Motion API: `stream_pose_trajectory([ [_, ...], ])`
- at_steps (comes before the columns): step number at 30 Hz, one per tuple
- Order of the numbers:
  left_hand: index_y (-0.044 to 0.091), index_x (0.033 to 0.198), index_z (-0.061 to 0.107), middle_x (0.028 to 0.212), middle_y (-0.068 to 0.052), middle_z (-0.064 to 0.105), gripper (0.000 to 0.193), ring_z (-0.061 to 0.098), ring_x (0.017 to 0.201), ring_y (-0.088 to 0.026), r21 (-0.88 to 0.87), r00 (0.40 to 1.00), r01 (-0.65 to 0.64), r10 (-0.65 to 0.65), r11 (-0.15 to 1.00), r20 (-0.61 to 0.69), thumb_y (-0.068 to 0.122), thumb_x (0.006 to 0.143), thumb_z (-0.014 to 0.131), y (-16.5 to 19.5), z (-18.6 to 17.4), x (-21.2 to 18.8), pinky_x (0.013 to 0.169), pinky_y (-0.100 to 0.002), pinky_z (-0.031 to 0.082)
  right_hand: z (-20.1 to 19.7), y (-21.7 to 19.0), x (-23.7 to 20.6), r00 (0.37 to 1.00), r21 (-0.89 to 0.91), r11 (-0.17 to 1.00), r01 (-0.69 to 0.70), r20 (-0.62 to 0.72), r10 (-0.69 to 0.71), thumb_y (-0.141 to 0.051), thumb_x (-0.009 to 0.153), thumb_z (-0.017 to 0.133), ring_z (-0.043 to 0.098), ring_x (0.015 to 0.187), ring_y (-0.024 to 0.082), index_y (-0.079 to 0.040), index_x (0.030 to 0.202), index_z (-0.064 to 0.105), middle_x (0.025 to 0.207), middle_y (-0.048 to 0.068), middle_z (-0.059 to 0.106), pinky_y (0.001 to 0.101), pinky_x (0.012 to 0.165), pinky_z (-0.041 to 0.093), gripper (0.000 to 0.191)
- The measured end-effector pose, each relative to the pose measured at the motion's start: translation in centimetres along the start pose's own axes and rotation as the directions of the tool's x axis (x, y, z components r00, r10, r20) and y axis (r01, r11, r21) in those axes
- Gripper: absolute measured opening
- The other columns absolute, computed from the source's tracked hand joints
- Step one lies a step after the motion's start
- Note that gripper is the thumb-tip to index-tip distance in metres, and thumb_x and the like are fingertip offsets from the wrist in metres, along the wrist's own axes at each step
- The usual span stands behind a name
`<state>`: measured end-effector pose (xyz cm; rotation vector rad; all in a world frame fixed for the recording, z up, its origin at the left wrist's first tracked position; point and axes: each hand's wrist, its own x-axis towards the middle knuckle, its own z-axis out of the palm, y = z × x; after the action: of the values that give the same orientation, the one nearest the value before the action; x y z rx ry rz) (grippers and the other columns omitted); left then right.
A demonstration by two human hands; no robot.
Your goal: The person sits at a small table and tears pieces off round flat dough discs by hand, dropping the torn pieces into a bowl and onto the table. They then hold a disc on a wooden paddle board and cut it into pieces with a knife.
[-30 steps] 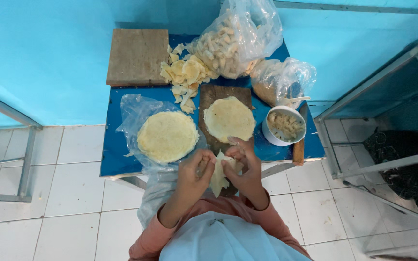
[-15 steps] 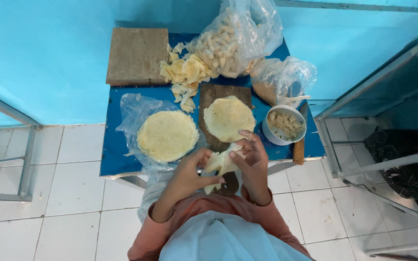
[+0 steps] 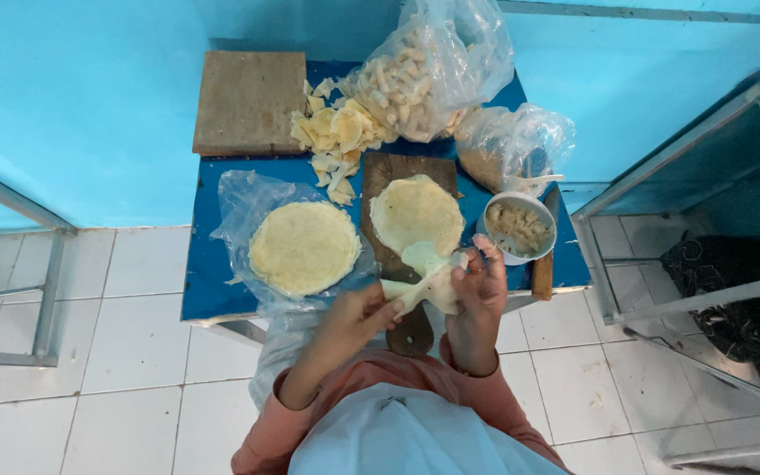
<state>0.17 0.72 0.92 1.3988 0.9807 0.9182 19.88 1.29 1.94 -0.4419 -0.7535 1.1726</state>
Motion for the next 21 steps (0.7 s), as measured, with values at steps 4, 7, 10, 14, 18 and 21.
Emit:
stream_pose_trajectory([
  [4,0.0,0.117,0.066,0.101,-0.001,0.073,0.022,0.062,0.087,-0.004,-0.178,0.97,-0.156,0.117,0.972,-0.212,0.009,0.096,0.069,-0.3,0.2,1.1,0.073,-0.022,0.052,-0.6,-0.1,-0.3,0.999,-0.013,1.0,-0.009,0.031,0.009,0.005,0.098,0.064,0.06,0.112,0.016,-0.002,0.144,0.048,0.122,0.008,0.058,0.0295,0.097,0.051,0.048],
  [7,-0.001,0.111,0.063,0.104,0.0,0.069,0.015,0.063,0.095,-0.004,-0.206,0.881,-0.381,0.287,0.901,-0.375,0.004,0.098,0.07,-0.2,0.2,1.1,0.082,-0.022,0.053,-1.0,-0.7,0.2,0.996,-0.278,0.96,-0.024,0.073,0.046,0.006,0.091,0.068,0.061,0.112,0.014,0.0,0.138,0.052,0.116,0.005,0.058,0.0325,0.094,0.056,0.05],
  [10,-0.001,0.109,0.066,0.09,-0.002,0.061,0.017,0.046,0.075,-0.007,-0.061,0.834,-0.31,0.241,0.949,-0.496,0.002,0.096,0.077,0.4,0.0,0.9,0.065,-0.024,0.04,-0.9,-2.0,1.2,0.944,-0.699,0.7,-0.147,0.114,0.311,0.007,0.086,0.075,0.062,0.096,0.015,-0.001,0.139,0.058,0.1,0.007,0.059,0.0322,0.082,0.057,0.056],
  [14,0.002,0.106,0.068,0.094,-0.007,0.072,0.026,0.065,0.079,-0.015,0.334,0.792,-0.325,0.448,0.885,-0.415,0.004,0.085,0.083,1.9,0.2,0.9,0.07,-0.028,0.052,0.5,-2.9,1.2,0.927,-0.824,0.51,0.247,0.353,0.122,0.005,0.075,0.085,0.064,0.111,0.019,-0.002,0.137,0.054,0.112,0.011,0.065,0.0351,0.1,0.055,0.07],
  [18,0.004,0.107,0.068,0.1,-0.009,0.076,0.028,0.077,0.092,-0.019,0.282,0.828,-0.395,0.472,0.874,-0.304,0.006,0.083,0.083,3.3,1.8,0.7,0.077,-0.031,0.059,1.5,-2.4,0.9,0.849,-0.591,0.716,0.372,0.528,-0.004,0.009,0.079,0.079,0.06,0.127,0.024,0.0,0.143,0.045,0.128,0.015,0.064,0.0384,0.112,0.046,0.073],
  [21,0.004,0.102,0.069,0.099,-0.01,0.076,0.024,0.076,0.092,-0.024,0.353,0.814,-0.433,0.528,0.829,-0.243,0.008,0.084,0.084,4.1,1.8,0.5,0.076,-0.032,0.059,1.1,-1.7,0.8,0.871,-0.559,0.767,0.315,0.491,0.0,0.009,0.084,0.078,0.064,0.119,0.021,-0.001,0.139,0.05,0.12,0.01,0.064,0.0358,0.106,0.052,0.062],
])
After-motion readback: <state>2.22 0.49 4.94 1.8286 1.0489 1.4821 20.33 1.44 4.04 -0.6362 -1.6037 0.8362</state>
